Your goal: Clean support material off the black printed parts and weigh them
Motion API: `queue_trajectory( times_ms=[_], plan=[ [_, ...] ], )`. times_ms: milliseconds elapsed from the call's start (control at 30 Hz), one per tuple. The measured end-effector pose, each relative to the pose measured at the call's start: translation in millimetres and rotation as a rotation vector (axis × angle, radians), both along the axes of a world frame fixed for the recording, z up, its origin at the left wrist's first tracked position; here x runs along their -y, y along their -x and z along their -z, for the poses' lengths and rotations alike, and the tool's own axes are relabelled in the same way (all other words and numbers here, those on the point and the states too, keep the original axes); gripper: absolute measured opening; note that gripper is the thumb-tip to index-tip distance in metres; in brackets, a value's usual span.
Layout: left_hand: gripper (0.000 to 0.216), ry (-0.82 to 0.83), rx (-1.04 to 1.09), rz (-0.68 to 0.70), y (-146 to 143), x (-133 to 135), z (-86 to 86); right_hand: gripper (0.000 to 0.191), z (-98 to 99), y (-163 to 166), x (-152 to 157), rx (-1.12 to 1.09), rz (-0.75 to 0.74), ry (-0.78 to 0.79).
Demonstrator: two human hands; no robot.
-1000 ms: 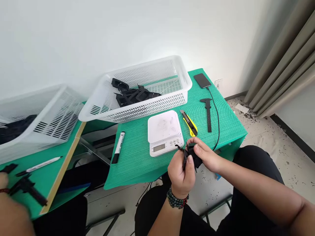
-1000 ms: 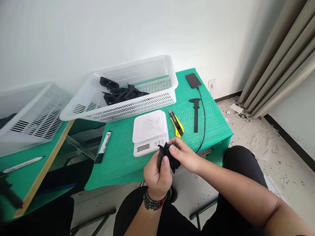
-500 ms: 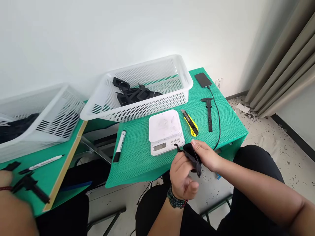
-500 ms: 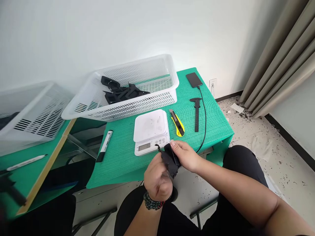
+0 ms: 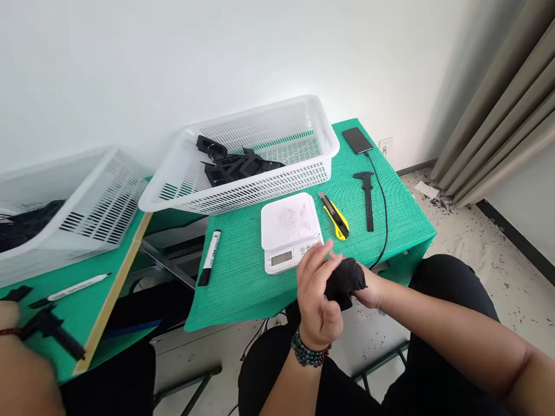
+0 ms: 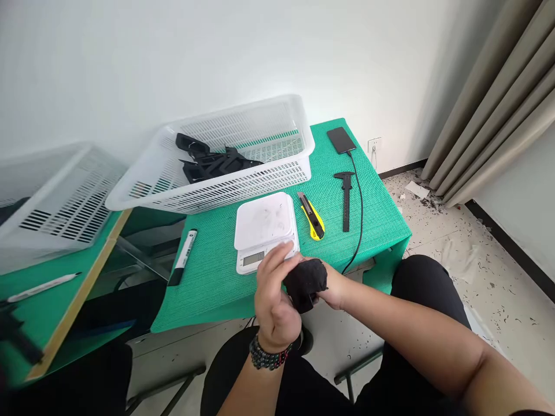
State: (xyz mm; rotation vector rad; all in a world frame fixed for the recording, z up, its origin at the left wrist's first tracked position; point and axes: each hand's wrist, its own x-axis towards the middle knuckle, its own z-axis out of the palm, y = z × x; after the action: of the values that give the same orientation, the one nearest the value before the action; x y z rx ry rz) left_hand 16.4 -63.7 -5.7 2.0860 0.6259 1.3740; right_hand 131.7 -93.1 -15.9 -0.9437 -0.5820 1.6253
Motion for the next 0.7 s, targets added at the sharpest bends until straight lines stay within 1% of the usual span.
queue_trajectory(
  times_ms=[100, 200, 367, 500, 600, 700],
  plan=[
    [0.067, -0.001, -0.196, 0.019, -3, 1, -4.1, 0.042, -5.8, -3, -1, 0.085, -0.012, -0.220],
    [0.066, -0.014, -0.264, 0.035, -5, 1, -5.1, 0.035, -1.9, -5, -3, 0.185, -0.027, -0.350],
    [0.064, -0.012, -0.222, -0.020, -2, -1, -4.4, 0.024, 11.0, -2, -1, 0.304, -0.060, -0.369],
    [0.065, 0.006, -0.206, -0.046, 0, -3, -3.9, 0.017, 14.1, 3, 2, 0.295, -0.027, -0.326],
    [0.068, 0.006, -0.217, -0.032, -1, -4, -2.9, 0.021, 14.4, 4, 2, 0.281, -0.004, -0.318],
    [0.070, 0.001, -0.218, 0.000, -4, -2, -1.1, 0.034, 13.5, 3, 1, 0.303, 0.033, -0.339]
  ],
)
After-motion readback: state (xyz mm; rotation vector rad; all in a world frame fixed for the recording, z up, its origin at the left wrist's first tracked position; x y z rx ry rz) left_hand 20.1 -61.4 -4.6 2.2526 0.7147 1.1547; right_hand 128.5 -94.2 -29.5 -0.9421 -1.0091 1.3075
